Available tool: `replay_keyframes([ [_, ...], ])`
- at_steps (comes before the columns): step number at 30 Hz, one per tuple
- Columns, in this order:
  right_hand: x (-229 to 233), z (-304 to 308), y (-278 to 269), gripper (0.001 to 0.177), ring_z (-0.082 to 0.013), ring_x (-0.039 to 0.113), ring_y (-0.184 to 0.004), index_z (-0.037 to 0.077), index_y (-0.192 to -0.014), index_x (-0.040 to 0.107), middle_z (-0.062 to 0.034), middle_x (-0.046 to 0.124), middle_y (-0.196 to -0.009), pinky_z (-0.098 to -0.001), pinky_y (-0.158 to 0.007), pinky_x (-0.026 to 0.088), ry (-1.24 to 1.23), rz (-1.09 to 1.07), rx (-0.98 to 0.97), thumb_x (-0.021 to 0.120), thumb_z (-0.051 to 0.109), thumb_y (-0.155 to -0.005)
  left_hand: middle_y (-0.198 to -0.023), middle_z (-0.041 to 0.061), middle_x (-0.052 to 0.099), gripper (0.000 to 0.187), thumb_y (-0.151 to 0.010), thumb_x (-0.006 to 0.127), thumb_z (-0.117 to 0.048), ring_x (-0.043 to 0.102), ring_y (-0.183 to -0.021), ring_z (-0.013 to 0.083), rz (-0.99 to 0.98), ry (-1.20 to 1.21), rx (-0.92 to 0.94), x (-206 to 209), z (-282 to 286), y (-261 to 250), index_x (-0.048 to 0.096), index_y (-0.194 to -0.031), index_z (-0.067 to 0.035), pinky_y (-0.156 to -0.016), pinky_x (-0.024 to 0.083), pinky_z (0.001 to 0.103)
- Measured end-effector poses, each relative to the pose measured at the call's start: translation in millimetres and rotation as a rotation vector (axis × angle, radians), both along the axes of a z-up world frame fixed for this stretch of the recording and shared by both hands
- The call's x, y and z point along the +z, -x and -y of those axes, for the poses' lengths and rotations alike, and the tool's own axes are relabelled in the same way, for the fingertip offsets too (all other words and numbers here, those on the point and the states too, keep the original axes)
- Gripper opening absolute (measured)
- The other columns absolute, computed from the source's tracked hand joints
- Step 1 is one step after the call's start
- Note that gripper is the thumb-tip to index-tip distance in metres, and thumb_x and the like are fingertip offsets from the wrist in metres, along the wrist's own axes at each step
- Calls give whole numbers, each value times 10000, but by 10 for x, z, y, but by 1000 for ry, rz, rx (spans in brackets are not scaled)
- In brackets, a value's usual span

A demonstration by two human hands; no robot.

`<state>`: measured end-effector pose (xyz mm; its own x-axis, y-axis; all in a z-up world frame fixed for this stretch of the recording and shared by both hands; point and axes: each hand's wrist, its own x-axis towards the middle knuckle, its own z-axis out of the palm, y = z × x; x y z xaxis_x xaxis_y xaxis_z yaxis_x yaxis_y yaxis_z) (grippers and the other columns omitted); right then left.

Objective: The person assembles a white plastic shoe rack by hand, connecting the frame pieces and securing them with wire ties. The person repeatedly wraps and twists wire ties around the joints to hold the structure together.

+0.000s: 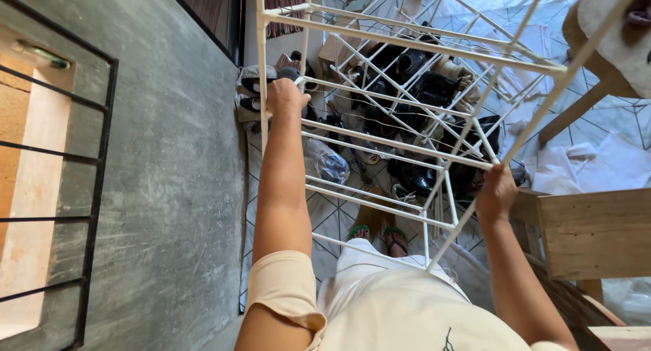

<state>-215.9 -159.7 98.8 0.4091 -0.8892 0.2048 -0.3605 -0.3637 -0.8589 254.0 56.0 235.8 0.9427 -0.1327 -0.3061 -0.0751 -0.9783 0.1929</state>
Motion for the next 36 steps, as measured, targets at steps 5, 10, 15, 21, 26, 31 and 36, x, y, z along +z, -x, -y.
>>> replay_keyframes([
  [5,-193,37,-199,709,-154,509,-705,30,-908,619,-44,549,-726,-328,-669,427,4,36,-117,461,700,-1079,-1241,140,672,538,-725,928,-424,672,-1141,300,85,-41,5,-25,-22,18,731,-1109,-104,-912,576,423],
  [10,-124,-44,-255,669,-101,444,-699,38,-853,624,7,510,-694,-309,-632,395,-73,104,-146,537,669,-1055,-1218,133,691,593,-666,893,-477,685,-1133,312,170,19,62,-296,-155,-106,736,-1099,-105,-887,580,462],
  [15,-77,-142,-242,630,-82,417,-687,51,-816,613,37,474,-676,-295,-607,365,-98,161,-128,571,634,-1050,-1193,126,710,722,-583,858,-590,698,-1127,319,249,-22,74,-446,-299,-242,738,-1107,-107,-855,589,496],
  [21,-191,-216,-209,572,-69,378,-727,51,-819,553,64,443,-755,-265,-639,302,-193,390,77,637,559,-1068,-1162,118,733,885,-485,815,-726,714,-1121,328,516,-163,7,-507,-418,-204,739,-1116,-110,-818,600,538],
  [26,174,-468,-183,523,-52,440,-745,42,-935,665,72,525,-800,-233,-650,320,-384,506,387,605,550,-1042,-967,171,687,514,-865,863,-523,647,-902,331,303,497,-808,-379,229,926,727,-986,-42,-773,535,474],
  [31,709,-832,-339,358,-99,582,-820,4,-1030,680,-3,647,-886,-250,-723,488,-372,380,574,601,352,-996,-1043,164,563,630,-971,601,-678,606,-970,350,412,1208,-998,-12,272,2827,628,-1092,-60,-857,489,449],
  [36,1120,-844,-267,163,-256,706,-777,26,-1023,681,-122,707,-876,-362,-705,560,2,8,567,589,65,-895,-976,138,587,347,-928,755,-366,608,-928,348,368,1228,-829,30,276,2980,591,-991,-67,-825,506,448],
])
